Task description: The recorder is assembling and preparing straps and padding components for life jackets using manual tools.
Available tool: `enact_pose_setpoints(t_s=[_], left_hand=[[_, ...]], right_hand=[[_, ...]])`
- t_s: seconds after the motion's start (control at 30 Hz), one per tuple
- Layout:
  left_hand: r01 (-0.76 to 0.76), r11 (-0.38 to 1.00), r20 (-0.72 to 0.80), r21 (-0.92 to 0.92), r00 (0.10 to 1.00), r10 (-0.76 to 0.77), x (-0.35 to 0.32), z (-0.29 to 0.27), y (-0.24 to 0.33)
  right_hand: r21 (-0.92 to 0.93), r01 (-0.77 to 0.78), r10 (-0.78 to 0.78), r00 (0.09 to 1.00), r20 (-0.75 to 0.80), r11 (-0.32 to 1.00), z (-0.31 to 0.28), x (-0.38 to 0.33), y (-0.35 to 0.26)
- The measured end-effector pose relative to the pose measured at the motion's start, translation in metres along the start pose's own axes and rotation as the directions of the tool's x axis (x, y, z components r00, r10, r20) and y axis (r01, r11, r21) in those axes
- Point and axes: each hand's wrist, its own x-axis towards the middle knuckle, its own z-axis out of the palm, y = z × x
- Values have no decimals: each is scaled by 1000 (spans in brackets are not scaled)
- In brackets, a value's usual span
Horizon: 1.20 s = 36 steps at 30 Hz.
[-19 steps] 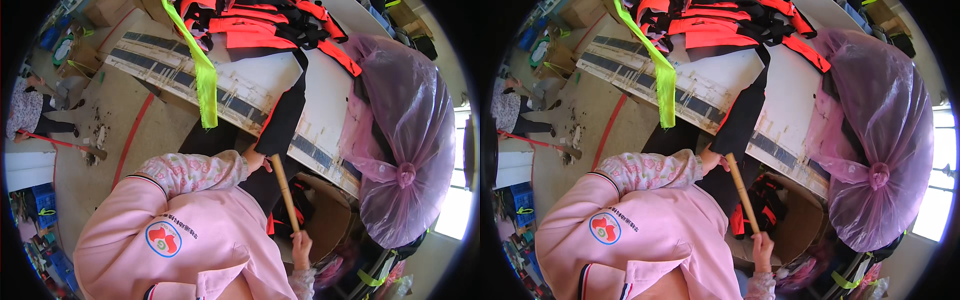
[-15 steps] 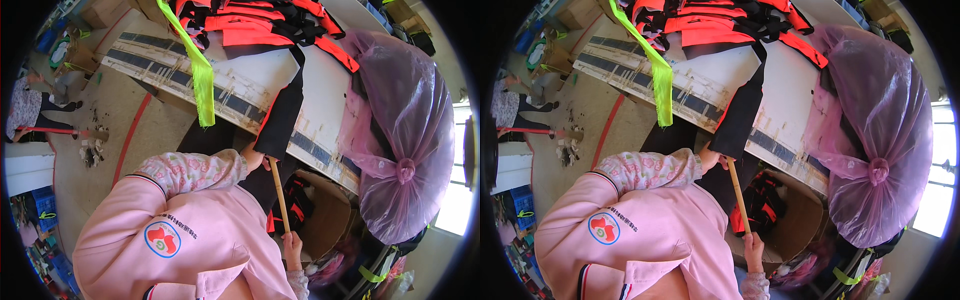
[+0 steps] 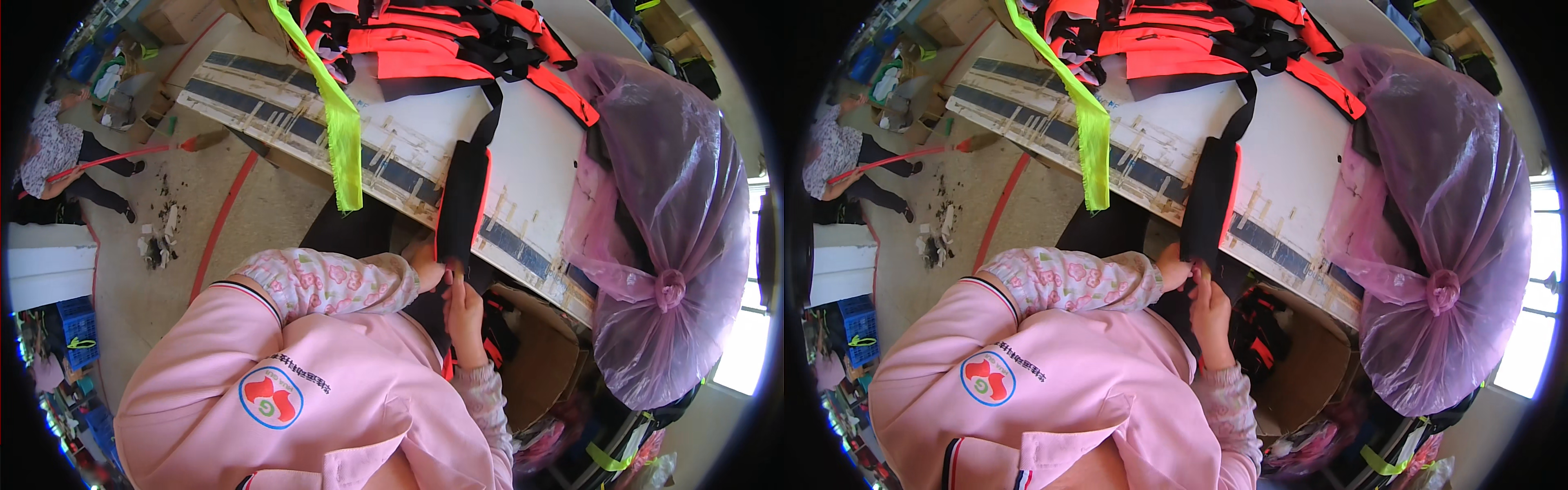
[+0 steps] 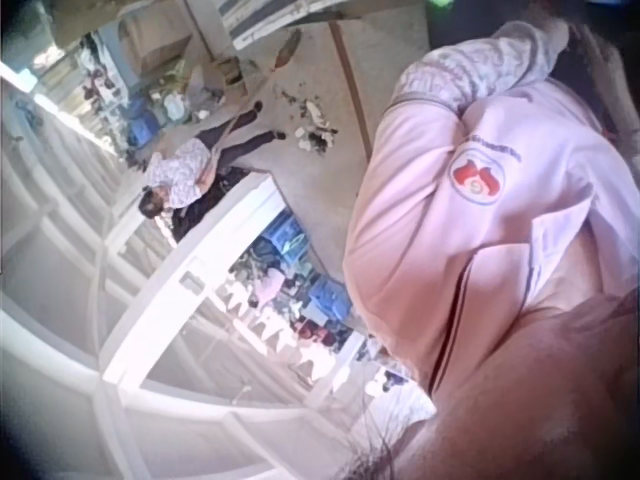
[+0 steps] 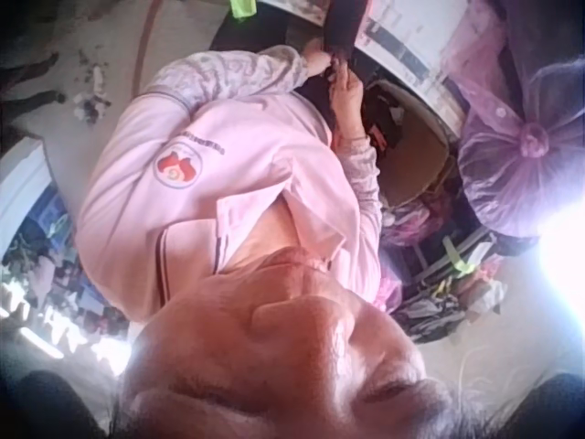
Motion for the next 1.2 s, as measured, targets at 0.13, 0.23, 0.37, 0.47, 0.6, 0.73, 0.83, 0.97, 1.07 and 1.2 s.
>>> enact_pose_setpoints(t_s=[0.13,0.23,0.37,0.47,0.6,0.73,0.83,0.97,1.07,1.2], left_hand=[[-74,983,12,-167,997,77,14,-1,-19],[-171,963,-29,-209,985,169,13,1,-15],[-93,971,5,-219,995,96,7,2,-9],[-112,958,19,-264,993,121,4,5,-4],[-138,952,38,-274,987,154,4,8,-4],[-93,961,54,-260,992,110,-1,13,2],[-127,962,26,-240,990,137,4,17,-4],[-134,968,48,-212,988,147,-3,17,6],[-138,980,23,-143,990,142,8,14,-9],[-51,989,-1,-136,999,51,17,13,-10]], right_hand=[[310,-97,51,987,154,946,17,6,-3],[411,-143,60,976,208,900,9,4,-5],[384,-131,55,978,203,914,-10,-16,-9],[247,-90,49,985,166,965,-21,-52,10],[365,-184,135,979,156,913,-27,-96,26],[526,-229,174,973,153,819,-25,-106,26],[570,-248,196,969,151,783,-18,-99,9],[716,-216,210,973,98,664,4,-66,3],[706,-131,101,991,85,696,12,-19,-4],[556,-36,85,994,-63,830,27,-6,13]])
